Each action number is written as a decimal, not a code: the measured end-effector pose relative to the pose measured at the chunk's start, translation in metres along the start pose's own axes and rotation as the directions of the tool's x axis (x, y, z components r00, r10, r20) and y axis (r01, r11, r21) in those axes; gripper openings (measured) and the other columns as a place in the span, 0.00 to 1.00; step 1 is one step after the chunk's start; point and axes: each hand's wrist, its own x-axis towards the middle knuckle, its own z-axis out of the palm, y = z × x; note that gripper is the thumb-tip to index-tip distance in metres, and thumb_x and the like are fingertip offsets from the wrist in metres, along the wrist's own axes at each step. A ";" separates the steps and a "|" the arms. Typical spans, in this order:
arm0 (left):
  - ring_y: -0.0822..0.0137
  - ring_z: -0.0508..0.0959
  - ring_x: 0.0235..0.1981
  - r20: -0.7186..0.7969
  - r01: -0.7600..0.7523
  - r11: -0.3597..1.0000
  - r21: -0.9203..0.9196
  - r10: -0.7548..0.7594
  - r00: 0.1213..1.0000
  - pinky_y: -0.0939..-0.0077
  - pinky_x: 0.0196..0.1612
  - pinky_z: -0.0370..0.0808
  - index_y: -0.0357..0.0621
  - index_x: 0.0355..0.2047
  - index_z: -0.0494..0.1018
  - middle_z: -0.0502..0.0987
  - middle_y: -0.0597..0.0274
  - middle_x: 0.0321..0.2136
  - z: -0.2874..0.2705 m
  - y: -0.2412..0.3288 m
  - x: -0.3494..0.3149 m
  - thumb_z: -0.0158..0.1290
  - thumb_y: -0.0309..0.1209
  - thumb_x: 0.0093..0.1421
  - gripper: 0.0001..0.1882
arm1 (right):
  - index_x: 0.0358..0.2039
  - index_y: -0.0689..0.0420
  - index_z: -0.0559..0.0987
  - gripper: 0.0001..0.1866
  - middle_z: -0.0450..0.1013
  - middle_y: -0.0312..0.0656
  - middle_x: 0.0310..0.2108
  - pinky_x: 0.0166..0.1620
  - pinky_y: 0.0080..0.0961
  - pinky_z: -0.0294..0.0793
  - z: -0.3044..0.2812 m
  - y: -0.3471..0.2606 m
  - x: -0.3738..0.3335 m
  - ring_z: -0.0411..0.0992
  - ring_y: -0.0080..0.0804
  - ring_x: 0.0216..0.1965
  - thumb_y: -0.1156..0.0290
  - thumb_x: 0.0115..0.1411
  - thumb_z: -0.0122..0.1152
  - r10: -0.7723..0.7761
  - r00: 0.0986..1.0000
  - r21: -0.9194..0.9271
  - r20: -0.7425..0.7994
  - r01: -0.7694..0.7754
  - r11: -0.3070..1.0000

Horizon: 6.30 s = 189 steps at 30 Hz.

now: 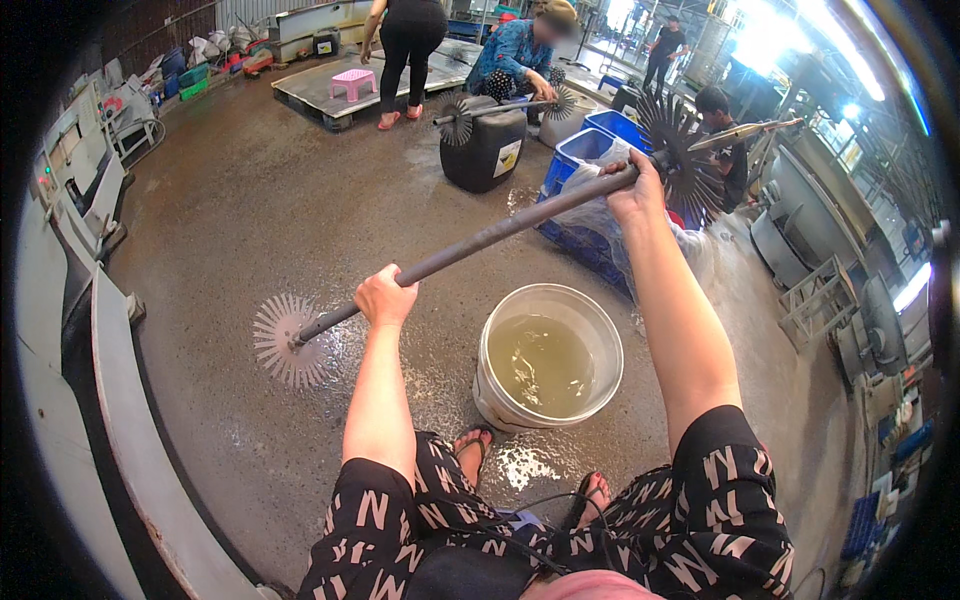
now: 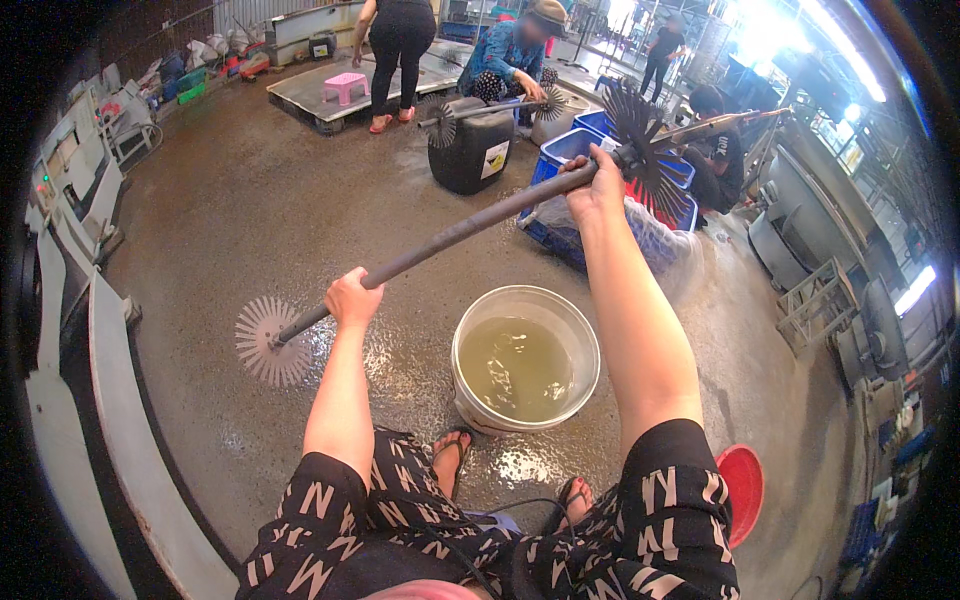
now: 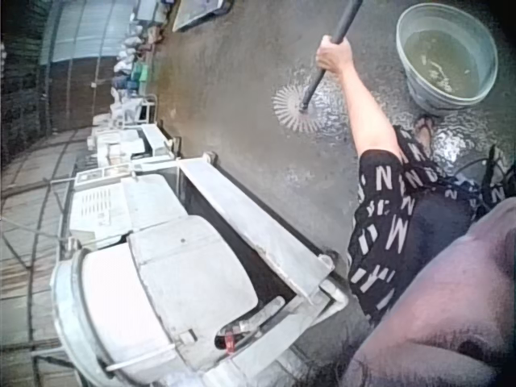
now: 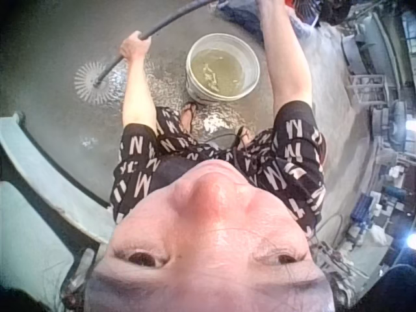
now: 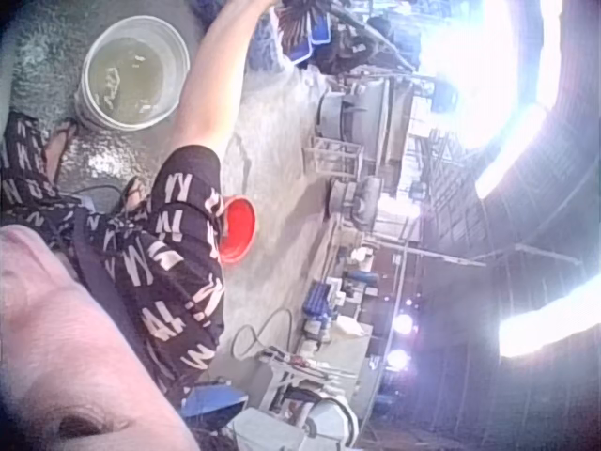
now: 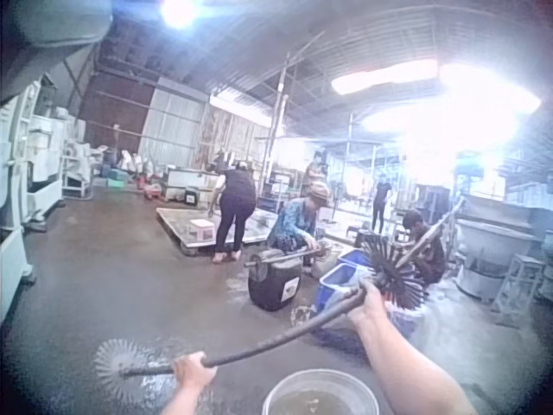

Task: The person sits on a small stool and scrubs a long-handled floor brush with a sponge while dipping it into a white bucket of water. They then use the brush to scrub the wet concrete floor in a warehouse-like setting.

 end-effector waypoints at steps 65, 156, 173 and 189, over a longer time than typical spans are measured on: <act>0.48 0.78 0.29 0.158 -0.032 0.997 -0.070 0.043 0.987 0.55 0.31 0.72 0.50 0.23 0.76 0.77 0.53 0.21 -0.026 0.002 -0.008 0.61 0.47 0.48 0.15 | 0.42 0.56 0.69 0.13 0.75 0.42 0.29 0.30 0.33 0.75 0.031 0.014 -0.038 0.75 0.36 0.24 0.62 0.61 0.52 -0.003 0.989 -0.726 0.148 0.111 0.679; 0.41 0.77 0.33 -0.139 -0.687 0.553 -0.472 0.723 0.677 0.52 0.36 0.73 0.42 0.39 0.71 0.77 0.41 0.28 -0.147 0.370 0.013 0.56 0.40 0.51 0.19 | 0.30 0.60 0.70 0.13 0.70 0.39 0.19 0.20 0.24 0.72 0.093 -0.125 -0.157 0.71 0.29 0.18 0.67 0.54 0.64 -0.629 0.761 -0.028 0.155 0.640 0.768; 0.52 0.69 0.53 0.410 -0.527 0.686 -0.502 0.725 0.554 0.53 0.52 0.66 0.53 0.57 0.58 0.67 0.51 0.51 -0.087 0.248 -0.024 0.63 0.42 0.46 0.39 | 0.23 0.58 0.66 0.11 0.65 0.38 0.14 0.18 0.23 0.65 0.010 -0.452 -0.213 0.61 0.25 0.11 0.69 0.56 0.58 -0.978 0.193 -0.269 0.075 0.949 0.167; 0.60 0.75 0.38 0.567 -0.340 0.722 -0.603 0.687 0.454 0.67 0.44 0.73 0.46 0.50 0.67 0.72 0.53 0.37 0.001 0.209 -0.100 0.64 0.39 0.46 0.31 | 0.29 0.60 0.77 0.11 0.74 0.52 0.33 0.34 0.39 0.75 -0.129 -0.454 -0.175 0.74 0.49 0.33 0.68 0.46 0.61 -0.236 0.348 -0.213 0.907 -0.102 -0.972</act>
